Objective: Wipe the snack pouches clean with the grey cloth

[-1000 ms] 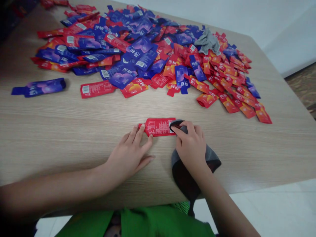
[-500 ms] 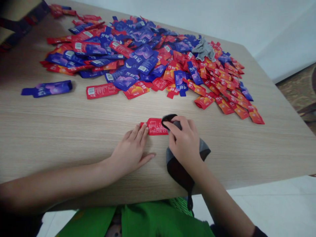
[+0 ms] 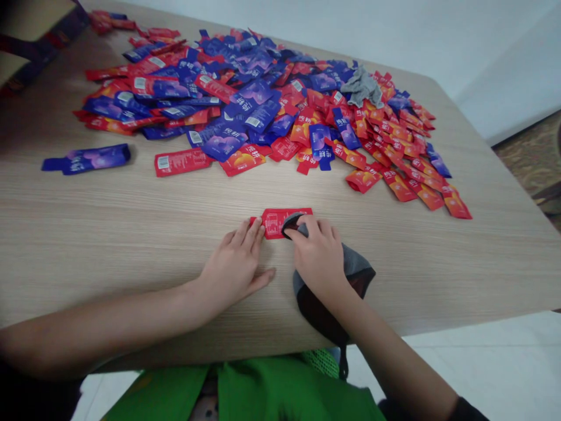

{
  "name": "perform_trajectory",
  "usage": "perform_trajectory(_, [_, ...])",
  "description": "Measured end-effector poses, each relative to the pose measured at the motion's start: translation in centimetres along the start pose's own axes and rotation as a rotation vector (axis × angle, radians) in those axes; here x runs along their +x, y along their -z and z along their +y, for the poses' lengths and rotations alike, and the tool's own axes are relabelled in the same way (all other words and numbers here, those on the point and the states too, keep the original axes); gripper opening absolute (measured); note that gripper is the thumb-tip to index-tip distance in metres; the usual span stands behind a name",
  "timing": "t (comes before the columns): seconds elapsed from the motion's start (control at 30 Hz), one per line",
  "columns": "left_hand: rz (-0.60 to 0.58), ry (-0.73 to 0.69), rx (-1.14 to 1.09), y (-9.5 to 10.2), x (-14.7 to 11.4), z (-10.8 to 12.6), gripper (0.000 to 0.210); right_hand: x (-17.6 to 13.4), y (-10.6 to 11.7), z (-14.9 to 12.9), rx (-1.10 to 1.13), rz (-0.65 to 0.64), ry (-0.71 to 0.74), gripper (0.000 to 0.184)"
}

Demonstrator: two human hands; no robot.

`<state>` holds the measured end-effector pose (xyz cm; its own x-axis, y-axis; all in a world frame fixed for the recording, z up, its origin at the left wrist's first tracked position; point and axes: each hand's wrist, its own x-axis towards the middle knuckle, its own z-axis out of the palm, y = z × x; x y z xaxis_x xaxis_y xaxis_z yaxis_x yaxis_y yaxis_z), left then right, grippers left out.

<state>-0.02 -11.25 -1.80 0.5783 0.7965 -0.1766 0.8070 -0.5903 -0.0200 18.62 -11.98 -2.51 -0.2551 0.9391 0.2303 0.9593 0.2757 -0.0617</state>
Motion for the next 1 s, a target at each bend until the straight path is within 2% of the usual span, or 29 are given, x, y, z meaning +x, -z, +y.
perform_trajectory(0.2, [0.033, -0.019, 0.036, 0.2, 0.3, 0.0, 0.074, -0.9, -0.3, 3.1, -0.025, 0.075, -0.173, 0.033])
perform_trajectory(0.3, [0.105, -0.056, 0.031, 0.8, 0.9, -0.6, 0.062, -0.5, -0.7, 4.6, -0.03, 0.124, -0.224, 0.031])
perform_trajectory(0.43, [0.142, -0.092, -0.053, 1.9, 2.3, -2.3, 0.042, 0.6, -1.2, 6.6, -0.072, 0.272, -0.315, 0.032])
perform_trajectory(0.5, [0.176, -0.039, -0.065, 2.0, 3.3, -3.3, 0.041, 1.3, -1.5, 7.3, -0.082, 0.304, -0.312, 0.035])
perform_trajectory(0.6, [0.246, 0.053, -0.093, 1.3, 4.8, -4.5, 0.038, 2.2, -1.7, 7.6, -0.079, 0.27, -0.244, 0.041])
perform_trajectory(0.73, [0.178, -0.012, -0.398, 0.3, 6.2, -5.7, 0.04, 3.1, -1.1, 7.2, 0.068, 0.32, -0.196, 0.037])
perform_trajectory(0.8, [0.151, -0.066, -0.499, 0.2, 6.4, -5.9, 0.03, 3.5, -0.5, 6.9, 0.258, 0.221, -0.109, 0.035])
perform_trajectory(0.87, [0.148, -0.1, -0.546, 0.3, 6.3, -6.0, 0.017, 3.9, -0.1, 6.4, 0.451, 0.053, -0.04, 0.036])
perform_trajectory(1.0, [0.189, -0.111, -0.647, 1.1, 6.0, -6.7, 0.008, 5.5, 0.3, 5.5, 0.807, -0.184, -0.059, 0.042])
